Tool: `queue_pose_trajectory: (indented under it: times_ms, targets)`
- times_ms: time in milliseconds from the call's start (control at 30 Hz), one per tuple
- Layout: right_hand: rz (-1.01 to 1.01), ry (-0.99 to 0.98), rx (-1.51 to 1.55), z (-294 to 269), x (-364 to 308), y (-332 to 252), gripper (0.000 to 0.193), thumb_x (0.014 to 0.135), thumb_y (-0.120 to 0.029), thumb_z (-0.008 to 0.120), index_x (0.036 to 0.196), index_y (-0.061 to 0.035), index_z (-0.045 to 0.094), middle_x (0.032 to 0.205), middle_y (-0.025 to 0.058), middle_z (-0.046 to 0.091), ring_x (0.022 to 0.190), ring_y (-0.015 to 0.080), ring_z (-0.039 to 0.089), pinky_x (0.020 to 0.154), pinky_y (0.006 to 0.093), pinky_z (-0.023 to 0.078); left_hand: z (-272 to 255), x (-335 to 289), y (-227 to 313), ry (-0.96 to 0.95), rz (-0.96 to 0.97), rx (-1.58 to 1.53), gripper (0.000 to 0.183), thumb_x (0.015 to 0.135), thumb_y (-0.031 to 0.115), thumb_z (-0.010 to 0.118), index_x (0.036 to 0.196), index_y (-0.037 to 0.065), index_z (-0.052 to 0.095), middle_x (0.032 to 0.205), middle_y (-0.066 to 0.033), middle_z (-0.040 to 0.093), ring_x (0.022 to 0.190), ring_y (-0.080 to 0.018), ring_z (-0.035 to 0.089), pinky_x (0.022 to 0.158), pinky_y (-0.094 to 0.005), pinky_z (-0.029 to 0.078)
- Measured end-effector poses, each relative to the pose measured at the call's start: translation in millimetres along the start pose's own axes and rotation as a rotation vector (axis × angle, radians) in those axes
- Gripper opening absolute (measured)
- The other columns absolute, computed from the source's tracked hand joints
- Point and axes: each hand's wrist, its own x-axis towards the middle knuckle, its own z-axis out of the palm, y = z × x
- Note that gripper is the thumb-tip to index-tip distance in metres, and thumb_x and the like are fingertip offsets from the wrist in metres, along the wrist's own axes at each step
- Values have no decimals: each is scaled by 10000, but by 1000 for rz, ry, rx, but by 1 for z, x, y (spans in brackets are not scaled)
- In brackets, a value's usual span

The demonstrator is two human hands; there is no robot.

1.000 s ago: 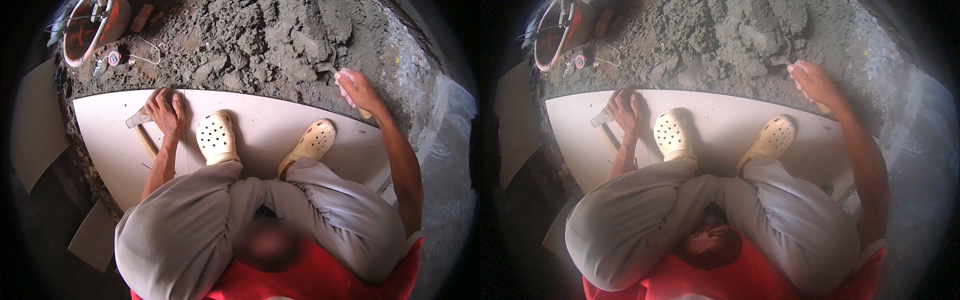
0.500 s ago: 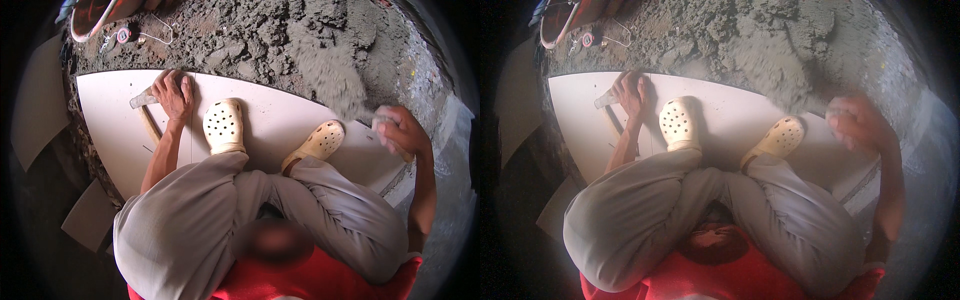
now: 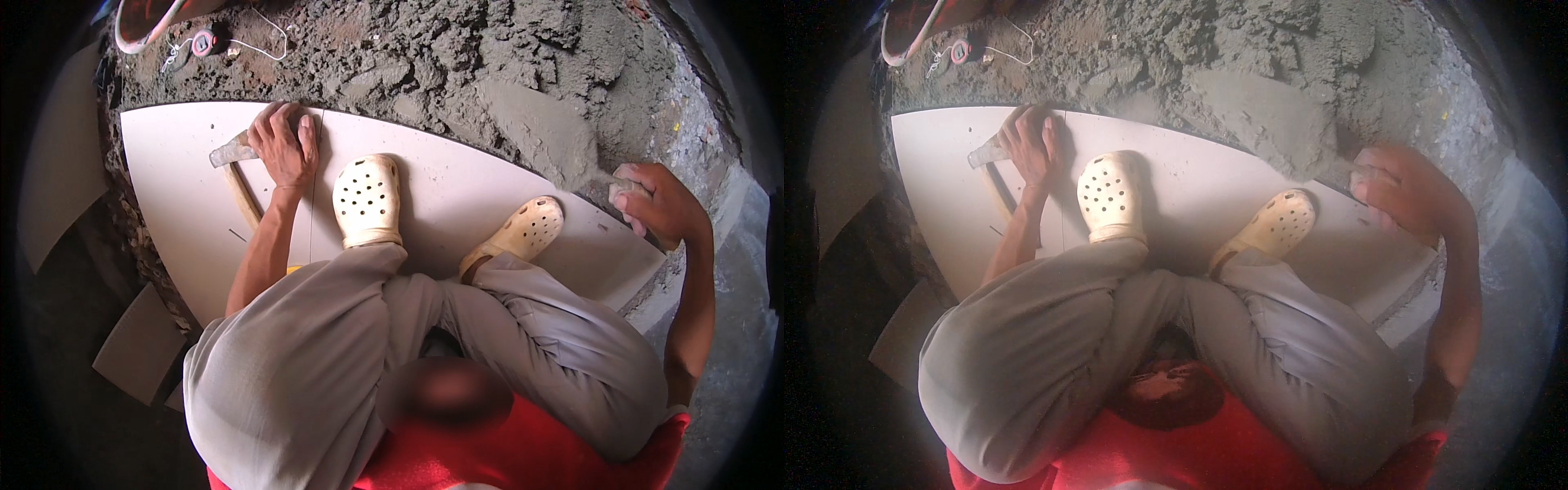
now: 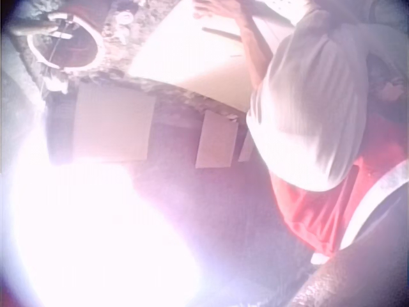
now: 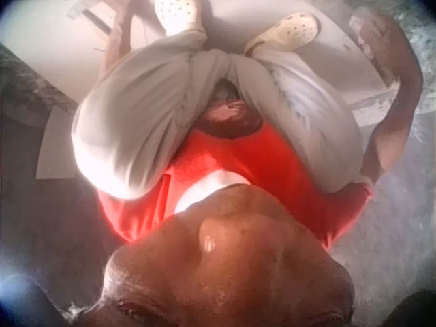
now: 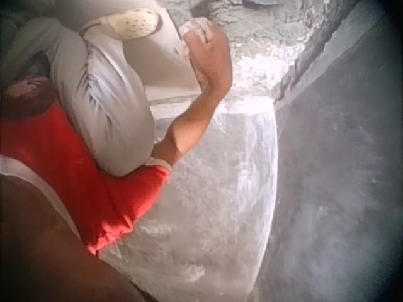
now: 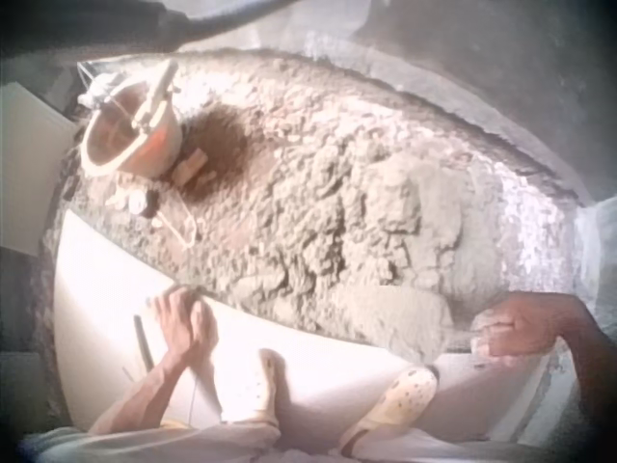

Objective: The person spreads wet cement on the floor using a trowel, then places a large white tile onto the cement. They use a hammer to tap the tile into place and continue to spread cement around the edges.

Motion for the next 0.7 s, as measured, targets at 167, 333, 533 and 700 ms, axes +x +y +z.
queue_pose_trajectory:
  times_ms: [167,333,533,700]
  targets:
    - [-46,120,-408,47,31,-32,271,1041,-256,543,1033,-11,658,1077,210,706,1053,398,669,886,452,537,0,0,0,-7,7,13,343,983,328,615,1236,97,625,1297,-146,585,1270,-330,484,1136,-508,289]
    - [-27,271,-470,80,76,-73,335,1064,-289,510,1022,19,636,902,238,705,876,426,692,770,518,540,0,0,-2,3,17,11,347,984,329,611,1238,93,624,1292,-146,585,1265,-327,488,1136,-510,288]
    - [-32,394,-508,41,42,-95,339,1057,-269,520,1041,47,644,828,255,703,813,440,701,744,525,550,0,0,-2,-1,28,21,348,983,327,608,1237,90,625,1283,-149,586,1257,-326,494,1131,-509,294]
    - [-90,313,-544,53,63,-86,333,1051,-261,526,1044,44,657,822,251,704,830,421,706,766,520,551,0,1,-2,14,58,9,346,984,329,605,1232,90,630,1289,-154,586,1256,-332,491,1128,-510,296]
